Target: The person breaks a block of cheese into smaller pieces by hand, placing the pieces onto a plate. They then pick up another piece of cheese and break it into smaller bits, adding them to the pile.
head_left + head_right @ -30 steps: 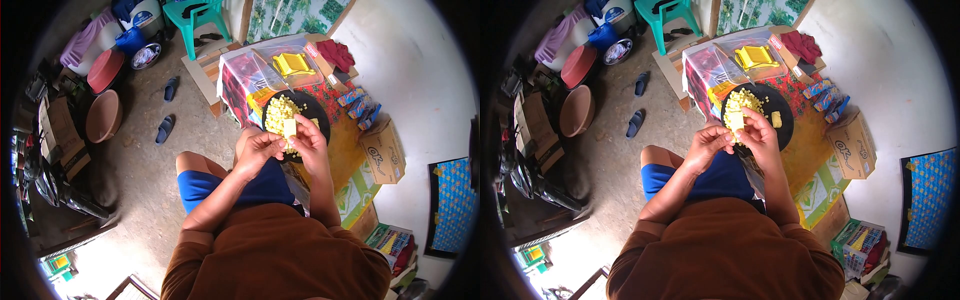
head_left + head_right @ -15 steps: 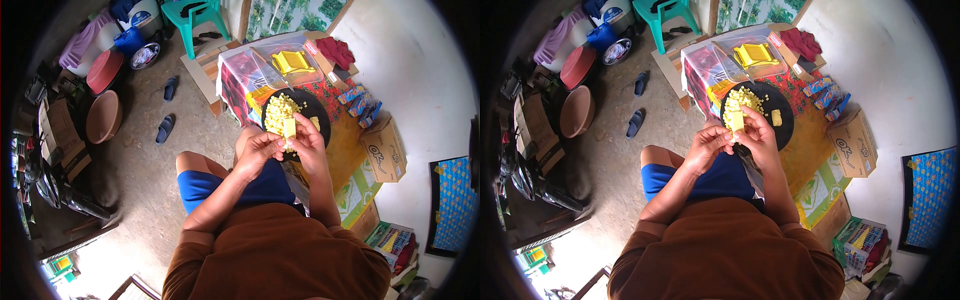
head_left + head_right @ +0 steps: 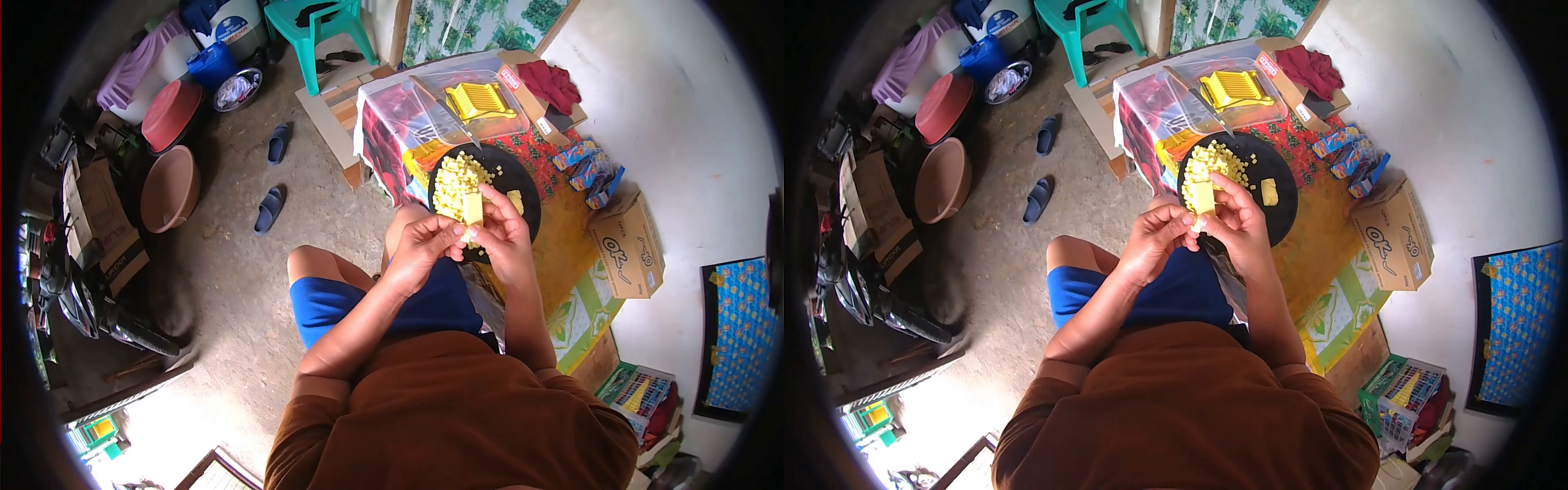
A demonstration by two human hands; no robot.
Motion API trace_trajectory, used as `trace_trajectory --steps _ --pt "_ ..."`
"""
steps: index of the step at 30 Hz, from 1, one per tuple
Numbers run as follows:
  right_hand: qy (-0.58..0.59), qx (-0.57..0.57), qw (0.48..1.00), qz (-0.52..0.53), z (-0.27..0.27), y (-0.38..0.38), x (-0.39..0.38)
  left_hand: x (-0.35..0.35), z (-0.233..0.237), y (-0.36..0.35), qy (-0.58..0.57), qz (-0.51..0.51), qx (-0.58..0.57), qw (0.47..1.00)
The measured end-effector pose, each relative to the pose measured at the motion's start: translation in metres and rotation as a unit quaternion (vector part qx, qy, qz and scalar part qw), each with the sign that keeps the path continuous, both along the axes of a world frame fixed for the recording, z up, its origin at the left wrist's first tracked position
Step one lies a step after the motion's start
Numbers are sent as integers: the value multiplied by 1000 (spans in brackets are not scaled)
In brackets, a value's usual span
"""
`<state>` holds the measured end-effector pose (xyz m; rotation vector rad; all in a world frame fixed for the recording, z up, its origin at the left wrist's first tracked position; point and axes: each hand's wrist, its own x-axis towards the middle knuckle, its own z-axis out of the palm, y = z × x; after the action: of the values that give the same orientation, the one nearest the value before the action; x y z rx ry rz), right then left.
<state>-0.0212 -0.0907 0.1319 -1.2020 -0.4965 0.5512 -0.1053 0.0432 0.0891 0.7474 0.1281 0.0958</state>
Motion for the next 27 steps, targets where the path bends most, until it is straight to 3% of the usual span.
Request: trace_trajectory --steps 4,10,13,18,22,27 --pt "31 24 999 12 -5 -2 3 -1 -1 0 7 -10 -49 999" --pt "280 181 942 37 -2 -2 4 0 -3 1 12 -33 -150 988" --pt "314 188 930 38 -4 -1 0 2 -8 2 17 -30 -189 981" --pt "42 -7 999 15 -15 -2 -6 3 -9 3 30 -27 -210 977" --pt "-101 -44 994 7 -16 4 -11 3 -7 3 34 -28 -194 980" --pt "-305 -145 941 -35 3 0 -9 3 -5 3 32 -34 -182 982"
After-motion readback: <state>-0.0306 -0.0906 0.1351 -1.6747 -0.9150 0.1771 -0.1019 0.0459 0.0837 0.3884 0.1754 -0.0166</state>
